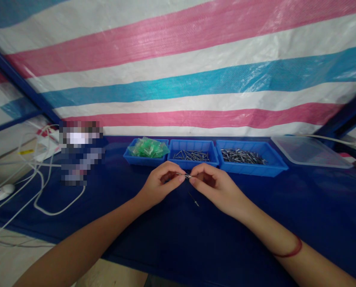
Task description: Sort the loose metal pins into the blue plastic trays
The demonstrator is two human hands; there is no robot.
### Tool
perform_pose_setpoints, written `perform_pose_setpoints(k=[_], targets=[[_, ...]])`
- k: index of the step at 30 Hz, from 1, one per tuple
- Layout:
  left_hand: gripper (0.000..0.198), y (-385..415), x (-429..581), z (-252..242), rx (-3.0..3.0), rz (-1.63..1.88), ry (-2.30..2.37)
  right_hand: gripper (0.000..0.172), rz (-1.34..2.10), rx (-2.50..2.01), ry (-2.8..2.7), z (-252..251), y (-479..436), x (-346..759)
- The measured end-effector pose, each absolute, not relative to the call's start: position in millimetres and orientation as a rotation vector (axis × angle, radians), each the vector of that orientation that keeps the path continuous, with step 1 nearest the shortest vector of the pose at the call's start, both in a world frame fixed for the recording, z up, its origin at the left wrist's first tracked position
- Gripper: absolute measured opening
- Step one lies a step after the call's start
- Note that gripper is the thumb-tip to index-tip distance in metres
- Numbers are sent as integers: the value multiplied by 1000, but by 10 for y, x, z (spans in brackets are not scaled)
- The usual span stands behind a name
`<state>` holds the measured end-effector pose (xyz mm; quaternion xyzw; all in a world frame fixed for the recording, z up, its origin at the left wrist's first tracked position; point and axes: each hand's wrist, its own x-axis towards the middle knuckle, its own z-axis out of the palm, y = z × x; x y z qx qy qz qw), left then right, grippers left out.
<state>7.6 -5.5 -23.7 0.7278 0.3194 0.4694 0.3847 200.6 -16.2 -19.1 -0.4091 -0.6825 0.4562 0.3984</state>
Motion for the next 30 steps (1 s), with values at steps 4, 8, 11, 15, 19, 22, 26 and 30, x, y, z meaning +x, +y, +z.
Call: perform_pose_setpoints(k=[4, 8, 11, 15, 19, 22, 26, 30], targets=[[17, -55, 76, -227, 1886, 1172, 852, 20, 1049, -1035, -1721, -164, -166, 2017], [20, -59, 67, -216, 2063, 1039, 895, 20, 785, -1063, -1867, -134, -172, 2032], [24, -55, 52, -224, 2279, 920, 927, 22, 527, -1145, -1935, -81, -131, 2117], [31, -59, 19, -252, 2540, 739, 1075, 20, 150, -1365, -1806, 13, 18, 2399], [31, -75, -13, -279, 2636, 562, 1178, 22, -218, -1667, -1646, 17, 211, 2736], [26, -76, -20, -287, 2655, 488, 1206, 25, -349, -1868, -1705, -45, 313, 2883], [22, -63, -11, -279, 2671, 472, 1206, 27, -413, -1986, -1817, -116, 353, 2904], [23, -45, -5, -281, 2675, 462, 1149, 26, -409, -1874, -1842, -106, 315, 2823]])
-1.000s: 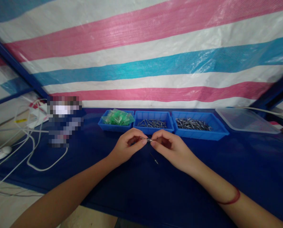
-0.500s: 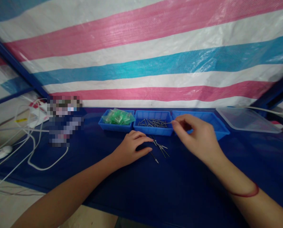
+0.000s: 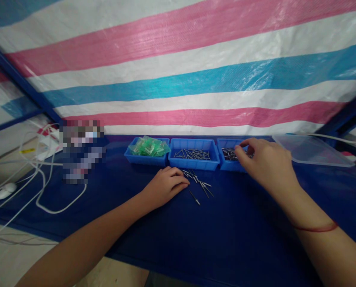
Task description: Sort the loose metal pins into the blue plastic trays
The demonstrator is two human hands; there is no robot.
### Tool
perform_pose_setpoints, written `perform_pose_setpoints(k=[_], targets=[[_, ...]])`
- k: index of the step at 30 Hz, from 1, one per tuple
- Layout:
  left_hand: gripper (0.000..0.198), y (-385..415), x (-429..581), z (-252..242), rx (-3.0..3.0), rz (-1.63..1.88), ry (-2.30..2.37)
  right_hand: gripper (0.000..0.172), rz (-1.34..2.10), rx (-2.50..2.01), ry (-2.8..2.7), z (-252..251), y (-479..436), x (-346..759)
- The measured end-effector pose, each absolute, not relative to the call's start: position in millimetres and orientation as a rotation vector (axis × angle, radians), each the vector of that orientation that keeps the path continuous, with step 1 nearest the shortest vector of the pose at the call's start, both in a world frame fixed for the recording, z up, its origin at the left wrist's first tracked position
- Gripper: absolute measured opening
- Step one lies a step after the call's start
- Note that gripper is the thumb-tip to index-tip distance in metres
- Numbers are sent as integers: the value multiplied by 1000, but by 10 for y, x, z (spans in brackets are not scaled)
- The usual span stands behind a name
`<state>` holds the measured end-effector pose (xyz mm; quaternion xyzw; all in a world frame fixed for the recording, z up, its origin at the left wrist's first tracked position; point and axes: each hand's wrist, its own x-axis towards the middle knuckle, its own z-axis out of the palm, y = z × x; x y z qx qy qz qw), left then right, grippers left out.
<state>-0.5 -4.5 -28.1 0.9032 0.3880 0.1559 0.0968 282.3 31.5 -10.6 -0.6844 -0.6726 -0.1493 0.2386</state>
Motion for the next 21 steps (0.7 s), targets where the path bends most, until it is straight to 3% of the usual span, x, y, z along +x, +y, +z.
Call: perform_pose_setpoints(k=[9, 21], targets=[[29, 5, -129, -149, 2741, 480, 1225, 23, -359, -1487, -1988, 23, 124, 2566], [29, 21, -241, 0, 2708, 210, 1167, 22, -167, -1398, -2115, 11, 17, 2390]])
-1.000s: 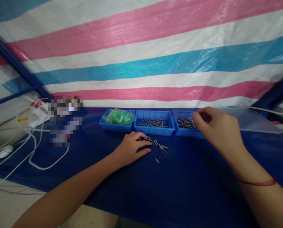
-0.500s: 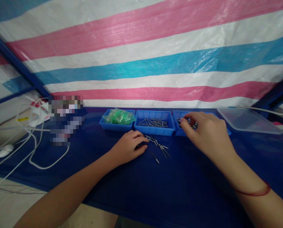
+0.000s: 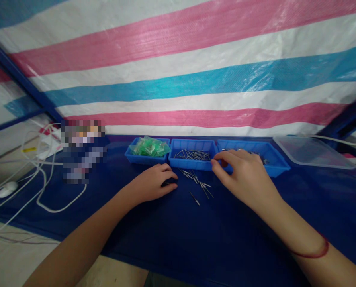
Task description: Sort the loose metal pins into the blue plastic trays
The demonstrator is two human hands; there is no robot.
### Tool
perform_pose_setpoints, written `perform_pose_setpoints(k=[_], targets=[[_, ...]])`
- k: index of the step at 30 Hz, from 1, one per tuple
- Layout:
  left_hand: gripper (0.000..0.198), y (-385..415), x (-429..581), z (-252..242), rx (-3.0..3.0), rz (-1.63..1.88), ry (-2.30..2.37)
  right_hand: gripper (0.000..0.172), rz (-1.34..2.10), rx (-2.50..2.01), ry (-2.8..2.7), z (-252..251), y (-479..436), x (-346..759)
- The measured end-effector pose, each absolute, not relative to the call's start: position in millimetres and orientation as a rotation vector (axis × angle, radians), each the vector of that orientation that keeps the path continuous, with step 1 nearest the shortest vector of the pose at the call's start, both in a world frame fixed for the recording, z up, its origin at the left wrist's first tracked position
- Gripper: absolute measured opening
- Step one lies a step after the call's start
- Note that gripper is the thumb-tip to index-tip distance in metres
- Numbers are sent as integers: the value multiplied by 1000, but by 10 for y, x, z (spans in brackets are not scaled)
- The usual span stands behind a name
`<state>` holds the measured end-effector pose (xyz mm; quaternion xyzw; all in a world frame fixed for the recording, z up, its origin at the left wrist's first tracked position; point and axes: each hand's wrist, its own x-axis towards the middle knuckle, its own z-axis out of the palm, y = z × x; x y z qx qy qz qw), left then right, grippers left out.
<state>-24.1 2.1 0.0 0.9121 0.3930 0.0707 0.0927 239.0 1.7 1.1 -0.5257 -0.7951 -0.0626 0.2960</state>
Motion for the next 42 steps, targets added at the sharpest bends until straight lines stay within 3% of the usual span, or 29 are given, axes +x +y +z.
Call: perform_pose_setpoints(k=[4, 12, 20, 28, 42], targets=[[35, 34, -291, 56, 2667, 151, 1145, 22, -131, -1342, -2138, 35, -15, 2347], [13, 96, -305, 38, 2645, 86, 1019, 25, -36, -1290, -2209, -11, -57, 2260], [13, 24, -90, 20, 2452, 645, 948, 16, 136, -1129, -2282, -117, -235, 1990], [16, -79, 43, -21, 1941, 987, 958, 14, 626, -1078, -1983, -145, -232, 1968], [27, -136, 182, -241, 1609, 979, 821, 16, 710, -1121, -1661, -108, -251, 1970]])
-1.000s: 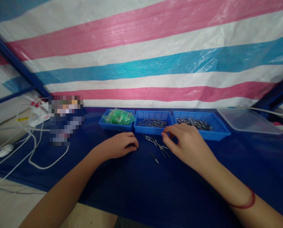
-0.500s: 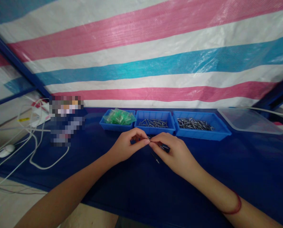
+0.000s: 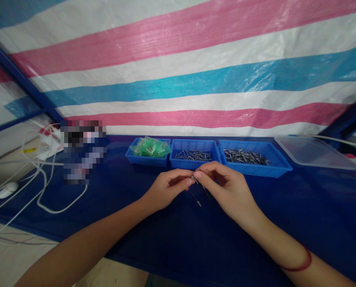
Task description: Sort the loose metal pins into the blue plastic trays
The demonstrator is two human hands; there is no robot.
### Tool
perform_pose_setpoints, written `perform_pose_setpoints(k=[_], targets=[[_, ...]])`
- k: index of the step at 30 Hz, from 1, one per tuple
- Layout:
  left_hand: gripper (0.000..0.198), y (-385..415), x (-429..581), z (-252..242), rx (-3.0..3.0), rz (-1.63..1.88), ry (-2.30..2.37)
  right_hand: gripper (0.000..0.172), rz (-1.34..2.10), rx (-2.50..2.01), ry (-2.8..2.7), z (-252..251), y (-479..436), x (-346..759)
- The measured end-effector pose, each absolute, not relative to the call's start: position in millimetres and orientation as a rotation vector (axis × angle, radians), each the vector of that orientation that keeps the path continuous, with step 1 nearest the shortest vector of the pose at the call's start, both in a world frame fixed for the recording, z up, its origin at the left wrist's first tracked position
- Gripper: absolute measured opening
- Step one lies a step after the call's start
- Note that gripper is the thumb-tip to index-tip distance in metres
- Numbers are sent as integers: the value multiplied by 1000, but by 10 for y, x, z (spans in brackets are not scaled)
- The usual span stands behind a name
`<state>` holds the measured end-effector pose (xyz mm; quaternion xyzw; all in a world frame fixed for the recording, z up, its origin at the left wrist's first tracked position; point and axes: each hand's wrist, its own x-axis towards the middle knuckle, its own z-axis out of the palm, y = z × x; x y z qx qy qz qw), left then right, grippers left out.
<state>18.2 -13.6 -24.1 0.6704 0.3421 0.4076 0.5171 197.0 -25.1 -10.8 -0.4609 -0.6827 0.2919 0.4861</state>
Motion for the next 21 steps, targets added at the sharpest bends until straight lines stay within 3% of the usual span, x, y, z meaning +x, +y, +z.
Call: perform_pose_setpoints(k=[10, 21], targets=[[28, -156, 178, -288, 1577, 905, 772, 13, 625, -1102, -1768, -94, -268, 1965], [25, -83, 113, -240, 1745, 1081, 966, 13, 502, -1037, -2000, -105, -194, 1999]])
